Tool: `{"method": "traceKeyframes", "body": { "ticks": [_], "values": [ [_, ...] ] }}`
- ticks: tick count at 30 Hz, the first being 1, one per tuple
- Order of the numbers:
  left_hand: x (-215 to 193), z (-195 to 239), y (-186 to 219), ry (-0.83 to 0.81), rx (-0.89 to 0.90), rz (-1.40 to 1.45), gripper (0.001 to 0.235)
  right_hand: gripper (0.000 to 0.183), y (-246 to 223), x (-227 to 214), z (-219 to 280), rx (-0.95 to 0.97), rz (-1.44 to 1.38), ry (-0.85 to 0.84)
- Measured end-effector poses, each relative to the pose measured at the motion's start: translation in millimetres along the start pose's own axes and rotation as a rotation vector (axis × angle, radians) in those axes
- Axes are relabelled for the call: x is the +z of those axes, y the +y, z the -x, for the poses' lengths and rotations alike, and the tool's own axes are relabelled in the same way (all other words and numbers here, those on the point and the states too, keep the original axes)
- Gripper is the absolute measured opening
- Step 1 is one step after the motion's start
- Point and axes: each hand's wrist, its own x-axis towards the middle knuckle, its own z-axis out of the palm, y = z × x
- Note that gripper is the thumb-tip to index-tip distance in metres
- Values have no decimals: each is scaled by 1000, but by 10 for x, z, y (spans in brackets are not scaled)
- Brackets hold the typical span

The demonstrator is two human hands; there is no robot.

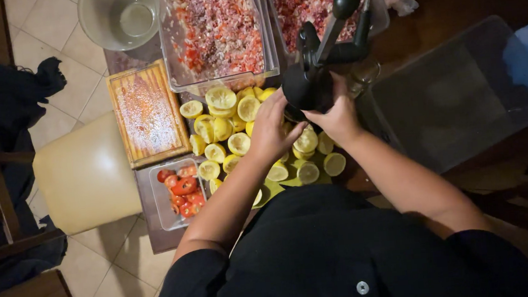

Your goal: Cutting lemons, extracting juice with a manual press, and bagging the pieces.

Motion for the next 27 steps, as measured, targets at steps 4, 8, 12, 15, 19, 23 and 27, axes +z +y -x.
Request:
{"method": "traceKeyframes", "body": {
  "ticks": [4,8,12,15,19,23,27],
  "values": [
    [96,-9,-116,7,-50,0,68,91,-63,27,-51,4,4,21],
    [137,10,-180,17,-91,23,65,94,28,16,-2,-68,-35,-9],
    [175,33,-229,43,-119,43,70,103,155,-51,-1,-41,1,-53],
    [29,14,-257,29,-33,80,81,80,131,-312,-56,118,-57,-98],
    [-271,-250,-20,68,57,199,101,38,-442,-862,-940,242,-541,-41],
    [-358,-704,207,22,214,80,103,64,-1128,-1154,-1392,126,-999,-138],
    [-353,-1105,341,14,360,109,97,66,-1385,-1396,-1136,-58,-1270,-313]
  ]
}}
